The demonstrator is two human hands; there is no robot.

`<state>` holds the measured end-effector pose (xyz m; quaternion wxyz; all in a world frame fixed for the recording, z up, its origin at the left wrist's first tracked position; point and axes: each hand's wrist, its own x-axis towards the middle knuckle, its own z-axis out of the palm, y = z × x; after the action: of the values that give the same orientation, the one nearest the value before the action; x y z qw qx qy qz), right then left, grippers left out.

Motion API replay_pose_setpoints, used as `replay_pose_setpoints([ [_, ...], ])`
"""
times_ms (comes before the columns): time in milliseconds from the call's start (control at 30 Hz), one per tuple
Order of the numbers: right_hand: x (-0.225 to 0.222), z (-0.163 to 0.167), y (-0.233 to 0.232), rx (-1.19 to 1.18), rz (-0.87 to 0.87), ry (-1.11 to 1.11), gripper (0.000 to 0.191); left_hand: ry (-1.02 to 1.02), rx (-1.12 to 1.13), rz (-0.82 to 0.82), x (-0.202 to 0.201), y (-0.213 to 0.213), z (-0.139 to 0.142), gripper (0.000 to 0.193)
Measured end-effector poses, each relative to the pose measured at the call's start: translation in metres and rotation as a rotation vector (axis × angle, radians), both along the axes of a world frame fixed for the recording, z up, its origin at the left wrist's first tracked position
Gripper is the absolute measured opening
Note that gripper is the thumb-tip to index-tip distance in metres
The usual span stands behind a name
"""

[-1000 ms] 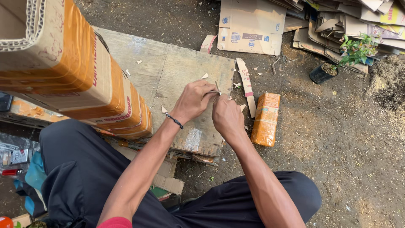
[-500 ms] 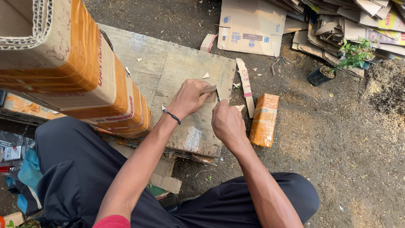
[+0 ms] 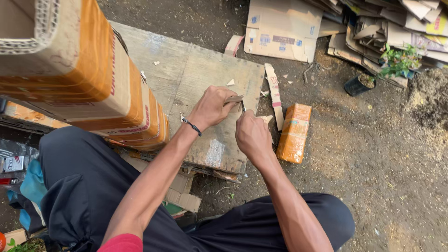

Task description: The person assembles a hexagonal cardboard container by taping a cardboard tube and cutting a hexagonal lid from a flat piece of cardboard. They use a utility knife to trim the lid to fit the container and place it on top.

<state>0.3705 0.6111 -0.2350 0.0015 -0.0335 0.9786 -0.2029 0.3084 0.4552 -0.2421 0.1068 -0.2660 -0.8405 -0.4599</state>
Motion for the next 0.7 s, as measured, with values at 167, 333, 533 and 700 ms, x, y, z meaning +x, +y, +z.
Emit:
replay_pose_setpoints([
  [167,-0.008,-0.002,-0.003,-0.026,-0.029,-0.062,0.033,0.015,0.009,0.02,0.0,0.0,0.003,0.014],
  [333,-0.008,-0.006,-0.003,-0.032,-0.037,-0.078,0.034,0.036,0.019,0.003,-0.003,-0.002,0.007,0.014],
  [533,-0.004,-0.015,-0.008,0.0,-0.032,-0.059,0.032,-0.034,-0.027,-0.006,0.009,-0.004,0.009,0.017],
  [700,-0.001,-0.012,-0.008,0.038,-0.02,-0.054,0.03,-0.213,-0.178,0.083,0.008,-0.008,0.016,0.01],
])
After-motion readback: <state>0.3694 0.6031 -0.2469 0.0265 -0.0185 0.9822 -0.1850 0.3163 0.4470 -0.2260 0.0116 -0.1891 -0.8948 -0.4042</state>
